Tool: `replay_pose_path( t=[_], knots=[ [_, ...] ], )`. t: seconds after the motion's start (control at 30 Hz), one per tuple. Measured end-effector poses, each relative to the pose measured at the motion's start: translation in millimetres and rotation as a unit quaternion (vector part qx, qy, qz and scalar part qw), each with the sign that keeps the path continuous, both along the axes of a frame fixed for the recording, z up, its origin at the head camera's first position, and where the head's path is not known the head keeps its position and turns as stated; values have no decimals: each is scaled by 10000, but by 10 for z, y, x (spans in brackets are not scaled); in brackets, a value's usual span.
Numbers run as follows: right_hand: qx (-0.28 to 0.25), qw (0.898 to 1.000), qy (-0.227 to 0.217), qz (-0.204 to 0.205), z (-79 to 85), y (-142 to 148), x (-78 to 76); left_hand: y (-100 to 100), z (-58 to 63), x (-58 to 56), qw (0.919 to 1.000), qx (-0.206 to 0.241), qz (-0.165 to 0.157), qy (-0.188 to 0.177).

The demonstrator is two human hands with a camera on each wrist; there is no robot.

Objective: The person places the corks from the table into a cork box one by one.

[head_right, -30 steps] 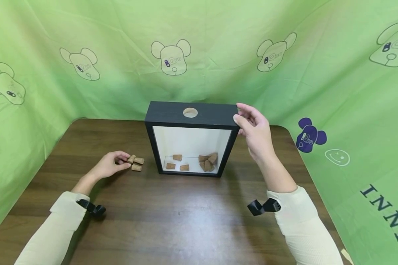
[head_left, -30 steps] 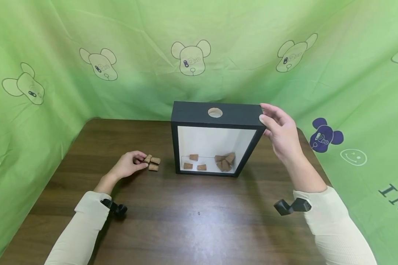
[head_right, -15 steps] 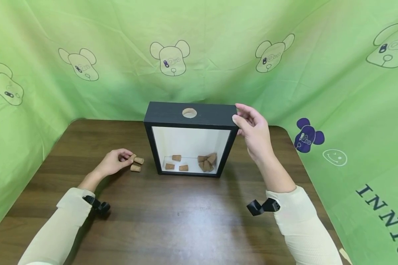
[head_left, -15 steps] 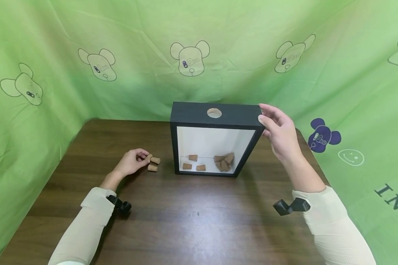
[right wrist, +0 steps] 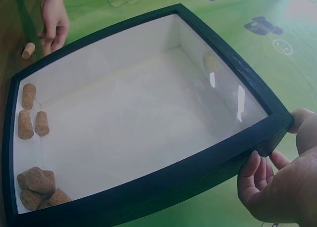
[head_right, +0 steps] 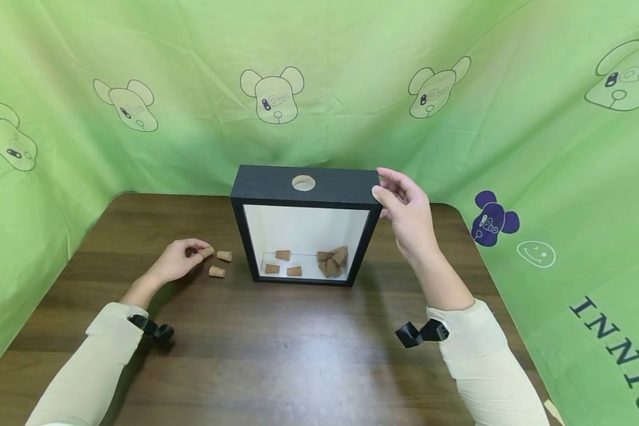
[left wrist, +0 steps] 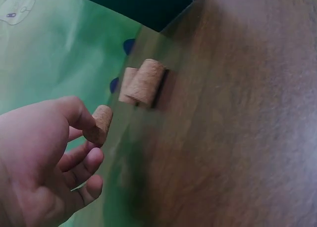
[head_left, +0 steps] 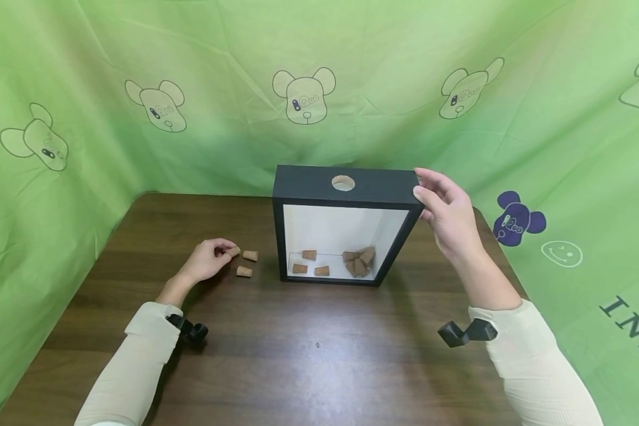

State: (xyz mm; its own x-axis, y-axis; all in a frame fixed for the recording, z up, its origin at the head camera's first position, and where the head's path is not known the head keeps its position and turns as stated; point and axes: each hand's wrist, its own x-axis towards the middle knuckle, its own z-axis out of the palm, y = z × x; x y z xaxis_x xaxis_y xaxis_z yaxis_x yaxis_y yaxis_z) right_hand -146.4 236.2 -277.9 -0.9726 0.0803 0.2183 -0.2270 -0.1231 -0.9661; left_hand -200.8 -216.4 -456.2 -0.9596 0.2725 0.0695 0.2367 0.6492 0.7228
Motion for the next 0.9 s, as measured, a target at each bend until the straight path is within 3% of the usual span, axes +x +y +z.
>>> replay_pose_path(
  t=[0.17,0.33,0.57,0.9],
  knots=[
    [67,10000,-7,-17,-5,-4,-3,-75,122,12,9999,57,83,19],
    [73,10000,-25,-30,-9,3,-6,-133,340,17,9998,183,36,92],
    [105,9999,-49,-30,-4,10,-12,-146,741,6,9974,331,-155,625],
    [36,10000,-42,18,-7,-5,-10,-15,1387,21,9933,402,-421,1000]
  ],
)
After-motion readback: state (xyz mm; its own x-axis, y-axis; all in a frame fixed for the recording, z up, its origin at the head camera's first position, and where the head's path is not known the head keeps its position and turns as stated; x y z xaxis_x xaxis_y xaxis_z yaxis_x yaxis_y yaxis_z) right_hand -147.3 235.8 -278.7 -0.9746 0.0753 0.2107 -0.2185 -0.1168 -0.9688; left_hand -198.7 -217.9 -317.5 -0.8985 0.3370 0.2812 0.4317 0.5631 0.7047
